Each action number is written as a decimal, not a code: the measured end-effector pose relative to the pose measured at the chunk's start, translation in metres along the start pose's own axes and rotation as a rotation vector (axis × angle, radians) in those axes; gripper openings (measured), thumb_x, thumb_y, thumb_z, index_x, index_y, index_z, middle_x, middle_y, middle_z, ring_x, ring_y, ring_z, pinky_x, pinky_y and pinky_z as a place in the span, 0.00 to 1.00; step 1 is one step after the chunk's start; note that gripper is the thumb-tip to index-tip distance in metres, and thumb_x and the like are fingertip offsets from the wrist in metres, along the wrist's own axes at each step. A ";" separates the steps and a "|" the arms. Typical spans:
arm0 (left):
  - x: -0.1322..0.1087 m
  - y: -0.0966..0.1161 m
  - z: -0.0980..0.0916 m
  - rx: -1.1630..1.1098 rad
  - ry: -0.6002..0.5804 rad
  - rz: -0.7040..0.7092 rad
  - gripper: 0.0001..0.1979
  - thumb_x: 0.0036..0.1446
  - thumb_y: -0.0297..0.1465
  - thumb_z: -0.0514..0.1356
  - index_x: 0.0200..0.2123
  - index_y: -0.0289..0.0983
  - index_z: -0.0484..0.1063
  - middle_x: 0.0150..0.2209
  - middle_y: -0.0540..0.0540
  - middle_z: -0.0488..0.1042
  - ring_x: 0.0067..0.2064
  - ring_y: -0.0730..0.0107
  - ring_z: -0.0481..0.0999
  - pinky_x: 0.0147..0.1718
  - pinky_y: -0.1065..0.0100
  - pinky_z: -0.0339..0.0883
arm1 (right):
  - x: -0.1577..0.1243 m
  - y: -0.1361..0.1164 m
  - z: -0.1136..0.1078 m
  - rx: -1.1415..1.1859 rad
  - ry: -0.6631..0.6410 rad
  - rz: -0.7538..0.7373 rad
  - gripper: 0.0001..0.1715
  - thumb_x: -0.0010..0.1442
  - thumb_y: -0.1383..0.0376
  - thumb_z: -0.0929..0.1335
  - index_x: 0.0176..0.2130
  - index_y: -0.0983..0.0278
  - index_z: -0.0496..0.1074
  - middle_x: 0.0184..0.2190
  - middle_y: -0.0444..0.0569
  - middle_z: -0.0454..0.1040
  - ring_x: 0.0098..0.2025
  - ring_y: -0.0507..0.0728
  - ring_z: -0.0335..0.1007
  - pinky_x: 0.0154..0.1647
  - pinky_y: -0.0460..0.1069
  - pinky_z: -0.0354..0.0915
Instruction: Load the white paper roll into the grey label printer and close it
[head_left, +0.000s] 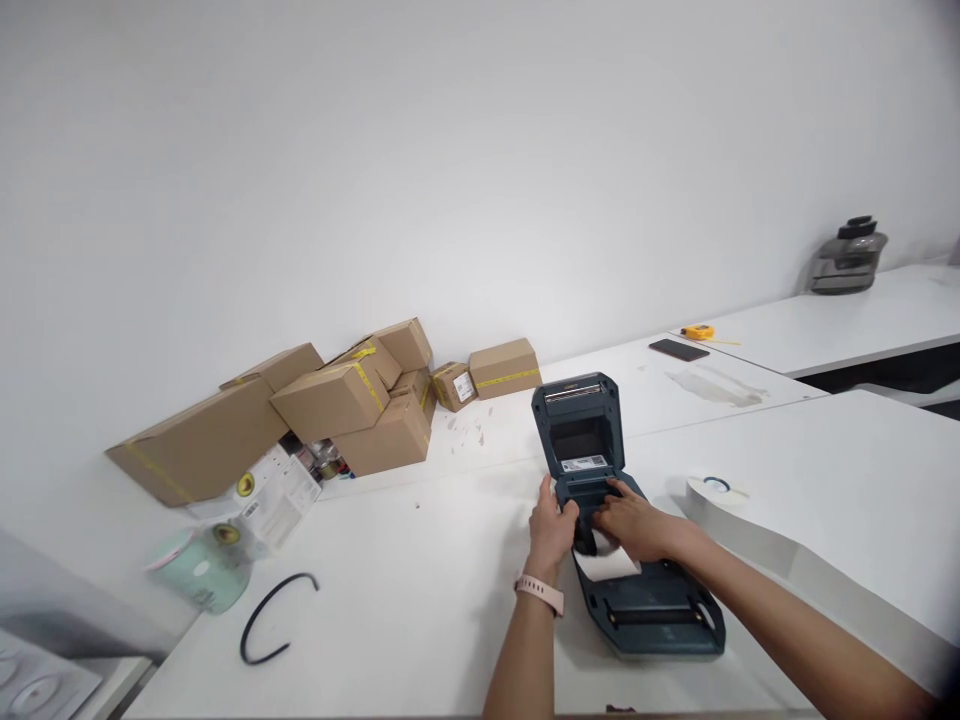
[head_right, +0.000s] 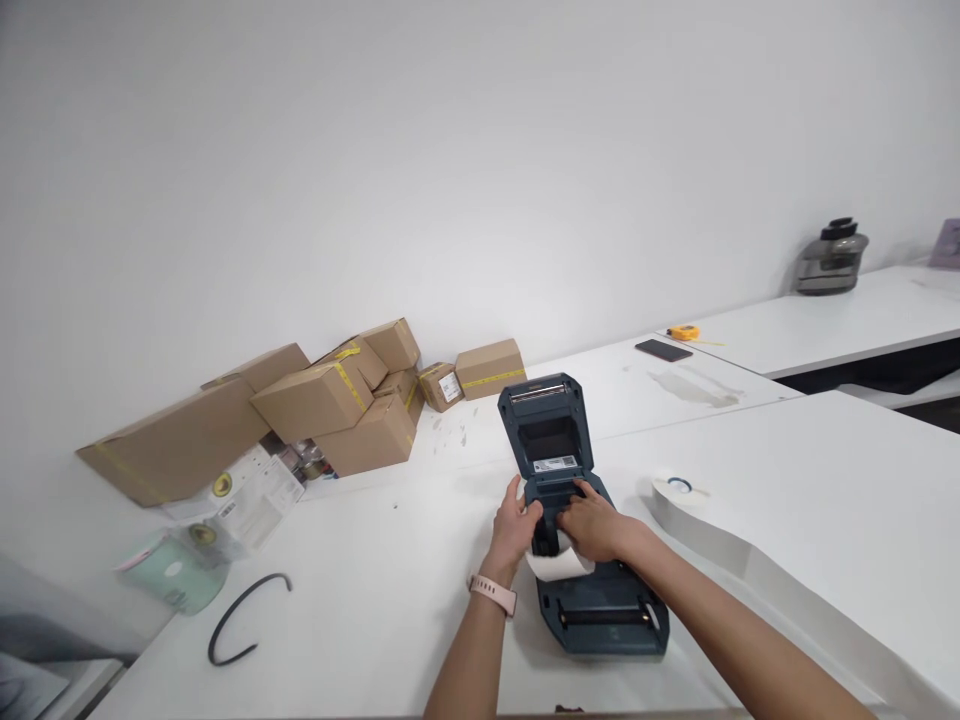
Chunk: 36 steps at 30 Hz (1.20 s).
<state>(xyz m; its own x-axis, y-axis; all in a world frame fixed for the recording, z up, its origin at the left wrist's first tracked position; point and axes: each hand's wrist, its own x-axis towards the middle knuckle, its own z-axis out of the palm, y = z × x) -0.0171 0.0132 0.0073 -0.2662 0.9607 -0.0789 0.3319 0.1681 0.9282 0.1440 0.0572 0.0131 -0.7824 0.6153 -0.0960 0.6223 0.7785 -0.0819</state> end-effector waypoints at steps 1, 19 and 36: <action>0.001 0.000 -0.001 0.009 -0.006 0.002 0.36 0.53 0.33 0.61 0.66 0.42 0.60 0.56 0.46 0.78 0.59 0.60 0.74 0.58 0.64 0.63 | 0.003 0.000 0.001 0.000 -0.012 0.003 0.12 0.57 0.73 0.67 0.40 0.68 0.79 0.37 0.60 0.81 0.46 0.66 0.76 0.64 0.68 0.49; -0.024 0.007 0.018 0.308 0.136 0.072 0.27 0.66 0.35 0.48 0.66 0.36 0.60 0.54 0.36 0.78 0.55 0.47 0.75 0.55 0.52 0.62 | -0.165 0.036 0.020 0.984 0.431 0.363 0.28 0.55 0.44 0.71 0.51 0.55 0.74 0.53 0.55 0.76 0.56 0.70 0.69 0.56 0.60 0.68; -0.024 0.007 0.018 0.307 0.141 0.086 0.25 0.67 0.34 0.46 0.64 0.36 0.62 0.59 0.37 0.74 0.61 0.50 0.72 0.58 0.53 0.62 | -0.136 0.039 0.053 0.764 0.599 0.502 0.31 0.58 0.47 0.67 0.57 0.55 0.70 0.50 0.54 0.80 0.51 0.69 0.77 0.51 0.61 0.72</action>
<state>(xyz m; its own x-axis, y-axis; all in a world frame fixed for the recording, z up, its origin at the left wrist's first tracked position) 0.0079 -0.0047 0.0087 -0.3402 0.9381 0.0658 0.6096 0.1667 0.7750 0.2763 -0.0030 -0.0300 -0.1910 0.9628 0.1911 0.5627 0.2669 -0.7824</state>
